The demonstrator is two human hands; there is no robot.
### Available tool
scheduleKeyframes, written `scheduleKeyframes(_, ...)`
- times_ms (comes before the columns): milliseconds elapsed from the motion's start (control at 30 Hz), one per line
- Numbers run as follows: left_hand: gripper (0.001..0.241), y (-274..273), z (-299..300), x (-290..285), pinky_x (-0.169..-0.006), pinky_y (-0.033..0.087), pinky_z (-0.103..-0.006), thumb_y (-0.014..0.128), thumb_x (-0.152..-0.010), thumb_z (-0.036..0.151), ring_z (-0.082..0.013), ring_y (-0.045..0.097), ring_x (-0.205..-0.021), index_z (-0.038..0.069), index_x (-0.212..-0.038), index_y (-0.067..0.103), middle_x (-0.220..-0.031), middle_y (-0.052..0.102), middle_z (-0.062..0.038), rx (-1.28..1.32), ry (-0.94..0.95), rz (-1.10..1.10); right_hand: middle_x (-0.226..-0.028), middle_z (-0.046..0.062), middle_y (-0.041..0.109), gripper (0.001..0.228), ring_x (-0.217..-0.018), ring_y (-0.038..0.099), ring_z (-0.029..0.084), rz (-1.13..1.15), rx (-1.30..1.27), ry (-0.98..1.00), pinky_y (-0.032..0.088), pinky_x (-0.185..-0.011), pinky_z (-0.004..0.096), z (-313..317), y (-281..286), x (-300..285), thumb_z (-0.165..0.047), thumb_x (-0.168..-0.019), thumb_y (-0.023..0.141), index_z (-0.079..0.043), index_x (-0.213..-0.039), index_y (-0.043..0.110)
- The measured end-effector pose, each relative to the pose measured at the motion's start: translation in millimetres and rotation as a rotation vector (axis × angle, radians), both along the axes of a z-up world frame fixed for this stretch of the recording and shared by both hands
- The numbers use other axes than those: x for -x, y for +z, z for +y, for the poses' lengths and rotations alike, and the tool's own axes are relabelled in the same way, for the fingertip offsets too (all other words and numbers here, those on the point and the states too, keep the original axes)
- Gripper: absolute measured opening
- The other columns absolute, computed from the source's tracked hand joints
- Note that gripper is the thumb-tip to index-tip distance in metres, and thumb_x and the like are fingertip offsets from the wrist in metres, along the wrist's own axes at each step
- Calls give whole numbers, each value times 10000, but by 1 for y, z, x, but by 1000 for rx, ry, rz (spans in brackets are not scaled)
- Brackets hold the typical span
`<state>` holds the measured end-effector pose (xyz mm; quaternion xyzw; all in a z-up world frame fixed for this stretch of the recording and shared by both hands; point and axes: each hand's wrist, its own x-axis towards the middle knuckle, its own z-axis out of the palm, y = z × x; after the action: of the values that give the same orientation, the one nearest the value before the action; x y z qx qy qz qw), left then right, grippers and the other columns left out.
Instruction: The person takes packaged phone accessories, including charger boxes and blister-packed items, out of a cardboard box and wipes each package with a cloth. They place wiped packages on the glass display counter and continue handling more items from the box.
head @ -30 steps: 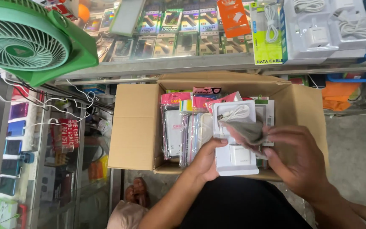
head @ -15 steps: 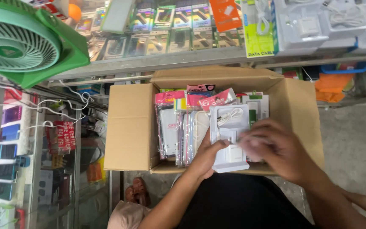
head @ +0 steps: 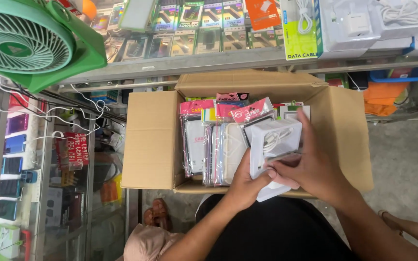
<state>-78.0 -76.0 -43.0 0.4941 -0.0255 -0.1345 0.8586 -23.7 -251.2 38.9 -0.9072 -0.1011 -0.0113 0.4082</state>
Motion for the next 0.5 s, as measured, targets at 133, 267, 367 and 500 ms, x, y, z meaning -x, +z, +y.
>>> scheduleKeyframes(133, 669, 8, -4, 2, -1112, 455, -328, 608, -941, -2, -135, 526, -1276, 9, -1552, 337, -1363, 554, -71, -146, 25, -106, -1150, 120, 688, 959, -964, 714, 184, 403, -239, 3, 596, -797, 361, 4, 5, -4, -218, -687, 862, -70, -1491, 361)
scheduleKeyframes(267, 672, 15, -2, 4, -1087, 460, -329, 632, -939, -16, -142, 534, -1232, 1, -1548, 349, -1325, 557, -77, -180, 32, -93, -1196, 158, 671, 829, -1014, 701, 206, 198, -225, 56, 582, -814, 357, 5, -14, 4, -208, -811, 836, -31, -1478, 377)
scheduleKeyframes(367, 667, 16, -1, 4, -1089, 450, -318, 629, -937, -25, -136, 530, -1243, 5, -1543, 350, -1331, 550, -72, -166, 32, -86, -1117, 139, 680, 993, -813, 747, 195, 439, -313, 16, 622, -677, 348, 13, 5, 1, -256, -717, 821, -77, -1521, 266)
scheduleKeyframes(500, 655, 17, 0, 1, -1092, 461, -312, 611, -936, -24, -138, 552, -1241, 21, -1529, 336, -1328, 565, -72, -124, 27, -66, -1035, 118, 722, 933, -774, 737, 208, 371, -67, -8, 593, -674, 357, 12, -14, 3, -274, -761, 805, -80, -1510, 284)
